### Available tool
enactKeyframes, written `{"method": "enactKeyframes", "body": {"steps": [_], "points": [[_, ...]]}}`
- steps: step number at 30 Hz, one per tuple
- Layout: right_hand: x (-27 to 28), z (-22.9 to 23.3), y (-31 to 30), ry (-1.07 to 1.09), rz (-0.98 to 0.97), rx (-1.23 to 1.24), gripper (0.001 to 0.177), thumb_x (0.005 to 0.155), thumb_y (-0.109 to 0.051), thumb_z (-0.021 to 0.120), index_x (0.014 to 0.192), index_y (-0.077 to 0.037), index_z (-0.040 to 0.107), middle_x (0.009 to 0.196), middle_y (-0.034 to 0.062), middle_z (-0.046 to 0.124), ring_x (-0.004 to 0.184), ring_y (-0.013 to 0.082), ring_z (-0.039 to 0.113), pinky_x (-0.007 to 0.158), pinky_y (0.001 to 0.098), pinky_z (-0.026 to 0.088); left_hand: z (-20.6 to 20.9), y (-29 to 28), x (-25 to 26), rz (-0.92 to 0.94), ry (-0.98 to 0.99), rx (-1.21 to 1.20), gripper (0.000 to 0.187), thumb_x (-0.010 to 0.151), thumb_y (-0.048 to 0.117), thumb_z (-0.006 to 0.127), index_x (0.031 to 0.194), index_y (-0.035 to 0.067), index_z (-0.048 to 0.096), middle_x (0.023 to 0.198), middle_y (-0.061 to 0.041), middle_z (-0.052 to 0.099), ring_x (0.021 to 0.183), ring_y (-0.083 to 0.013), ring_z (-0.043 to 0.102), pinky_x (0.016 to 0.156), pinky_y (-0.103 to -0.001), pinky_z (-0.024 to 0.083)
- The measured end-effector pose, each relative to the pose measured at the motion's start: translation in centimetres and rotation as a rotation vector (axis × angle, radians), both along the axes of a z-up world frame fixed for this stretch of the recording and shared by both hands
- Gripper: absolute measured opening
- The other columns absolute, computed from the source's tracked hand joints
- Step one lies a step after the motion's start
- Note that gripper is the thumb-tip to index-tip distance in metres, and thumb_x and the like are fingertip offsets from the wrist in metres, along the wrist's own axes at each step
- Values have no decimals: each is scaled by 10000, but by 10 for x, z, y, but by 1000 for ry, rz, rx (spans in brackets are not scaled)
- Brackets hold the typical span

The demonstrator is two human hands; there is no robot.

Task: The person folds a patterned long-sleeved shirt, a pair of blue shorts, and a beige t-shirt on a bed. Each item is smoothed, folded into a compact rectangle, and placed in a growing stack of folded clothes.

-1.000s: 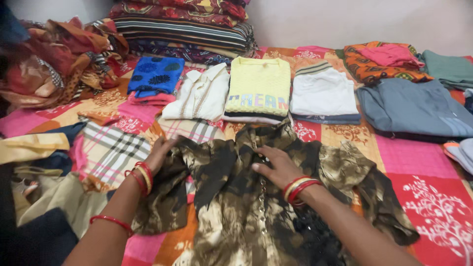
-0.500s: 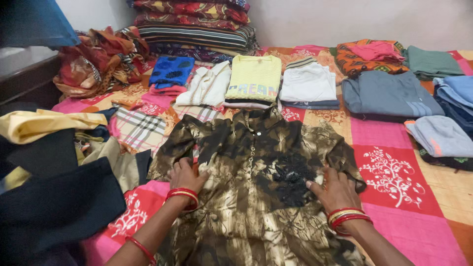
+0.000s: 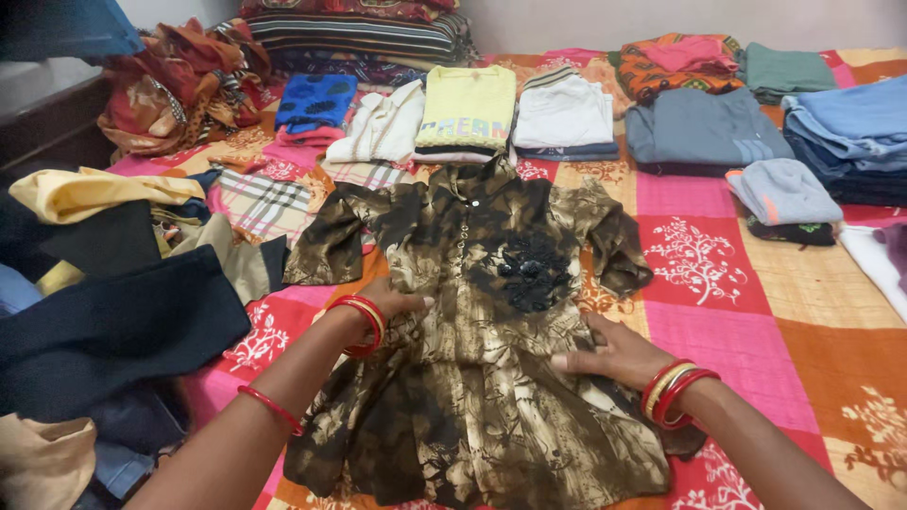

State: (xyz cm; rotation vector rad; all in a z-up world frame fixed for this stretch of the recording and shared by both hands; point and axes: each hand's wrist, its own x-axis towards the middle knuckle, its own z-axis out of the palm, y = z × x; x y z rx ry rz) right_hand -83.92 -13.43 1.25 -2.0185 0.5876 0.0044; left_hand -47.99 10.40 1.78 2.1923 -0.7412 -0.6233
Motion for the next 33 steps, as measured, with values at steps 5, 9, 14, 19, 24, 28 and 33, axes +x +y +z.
{"method": "enactKeyframes", "body": {"steps": [5, 9, 14, 19, 24, 28, 33], "points": [[-18, -25, -22, 148, 52, -102, 1046, 752, -444, 895, 1531, -63, 312, 1584, 198, 360, 1472, 291, 372, 1197, 390, 323, 22, -3, -6, 107, 193, -119, 622, 762, 333, 817, 1231, -52, 679, 1203, -228, 742, 1111, -340, 685, 892, -438, 511], [-40, -8, -149, 201, -127, -208, 638, 733, -305, 823, 1338, -145, 703, 1383, 106, 686, 1277, 249, 619, 1070, 364, 487, 52, -9, -38, 328, 719, -498, 400, 875, 201, 716, 1194, -39, 686, 1090, -203, 742, 1005, -347, 682, 794, -430, 544], [-66, 88, -350, 178, -292, -514, 417, 837, -229, 847, 1216, -56, 839, 1017, 180, 823, 929, 262, 771, 901, 417, 601, 66, -35, -170, -86, 1151, -668, 467, 934, 138, 544, 1374, -20, 556, 1253, -199, 707, 1014, -288, 754, 803, -423, 665], [-38, 137, -322, 324, -503, -1137, 584, 825, -311, 815, 1374, -171, 675, 1061, 192, 795, 1009, 338, 746, 934, 460, 591, 55, -64, -196, -692, 402, -76, 359, 965, 277, 712, 1239, 56, 644, 1175, -174, 731, 1057, -211, 708, 883, -330, 550], [29, 88, -184, 218, -226, -915, 653, 810, -401, 770, 1421, -302, 566, 1348, 136, 664, 1237, 363, 629, 1049, 463, 496, 32, -120, -88, -204, -22, -275, 290, 883, 270, 694, 1033, 30, 757, 903, -93, 788, 802, -181, 750, 776, -340, 590], [61, 54, -163, 211, -94, -750, 696, 823, -388, 753, 1455, -219, 515, 1297, 168, 691, 1215, 319, 665, 1052, 423, 509, 13, -161, 0, 116, -261, -268, 503, 814, 352, 794, 1159, 4, 675, 1084, -161, 726, 989, -266, 708, 880, -377, 547], [88, 14, -230, 215, -377, -483, 846, 861, -406, 762, 1575, -197, 359, 1341, 208, 660, 1195, 417, 667, 992, 510, 520, 0, -208, 35, 268, 99, -234, 738, 722, 382, 907, 1215, -40, 555, 1157, -185, 677, 1034, -282, 705, 903, -399, 567]]}}
